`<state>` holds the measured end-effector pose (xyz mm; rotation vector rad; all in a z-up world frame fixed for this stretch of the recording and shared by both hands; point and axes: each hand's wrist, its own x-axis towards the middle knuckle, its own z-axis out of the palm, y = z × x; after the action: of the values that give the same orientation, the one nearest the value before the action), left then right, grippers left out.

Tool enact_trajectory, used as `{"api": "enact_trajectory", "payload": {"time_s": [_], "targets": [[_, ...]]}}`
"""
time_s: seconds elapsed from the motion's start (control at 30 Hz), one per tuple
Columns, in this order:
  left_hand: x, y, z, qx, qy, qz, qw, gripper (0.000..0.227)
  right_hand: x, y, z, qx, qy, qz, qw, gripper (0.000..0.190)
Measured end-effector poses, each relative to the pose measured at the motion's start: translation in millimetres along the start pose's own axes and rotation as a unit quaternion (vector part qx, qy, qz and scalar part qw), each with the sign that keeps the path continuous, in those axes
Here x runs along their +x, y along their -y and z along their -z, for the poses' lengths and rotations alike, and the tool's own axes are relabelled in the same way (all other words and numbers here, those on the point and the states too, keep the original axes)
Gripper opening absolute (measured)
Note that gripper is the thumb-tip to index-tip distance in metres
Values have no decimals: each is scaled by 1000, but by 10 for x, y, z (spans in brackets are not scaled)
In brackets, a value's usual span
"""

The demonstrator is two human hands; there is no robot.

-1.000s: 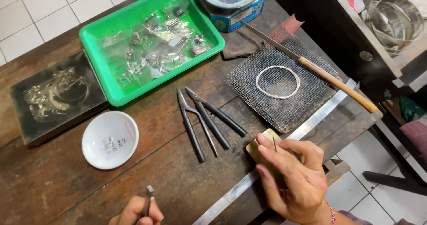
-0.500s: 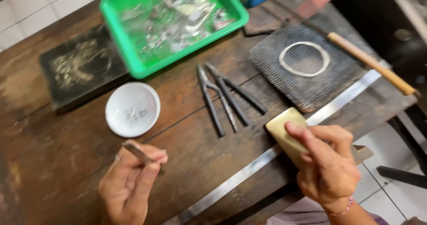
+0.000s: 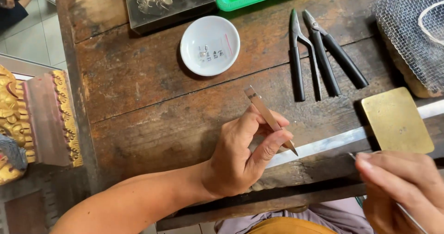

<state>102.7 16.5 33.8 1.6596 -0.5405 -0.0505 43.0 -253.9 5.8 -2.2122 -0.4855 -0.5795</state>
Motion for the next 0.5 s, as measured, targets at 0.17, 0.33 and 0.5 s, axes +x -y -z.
{"api": "enact_trajectory", "payload": {"time_s": [0.17,0.33,0.5], "targets": [[-3,23,1,-10,6,-17,1000,16,128,205,-177,6,-14,-26,1000,27],[-12,39,-6,-60,33,-23,997,15,13,149,-260,8,-53,-16,998,20],[-3,55,-26,-54,35,-33,997,10,112,217,-332,132,-69,-66,987,23]]}}
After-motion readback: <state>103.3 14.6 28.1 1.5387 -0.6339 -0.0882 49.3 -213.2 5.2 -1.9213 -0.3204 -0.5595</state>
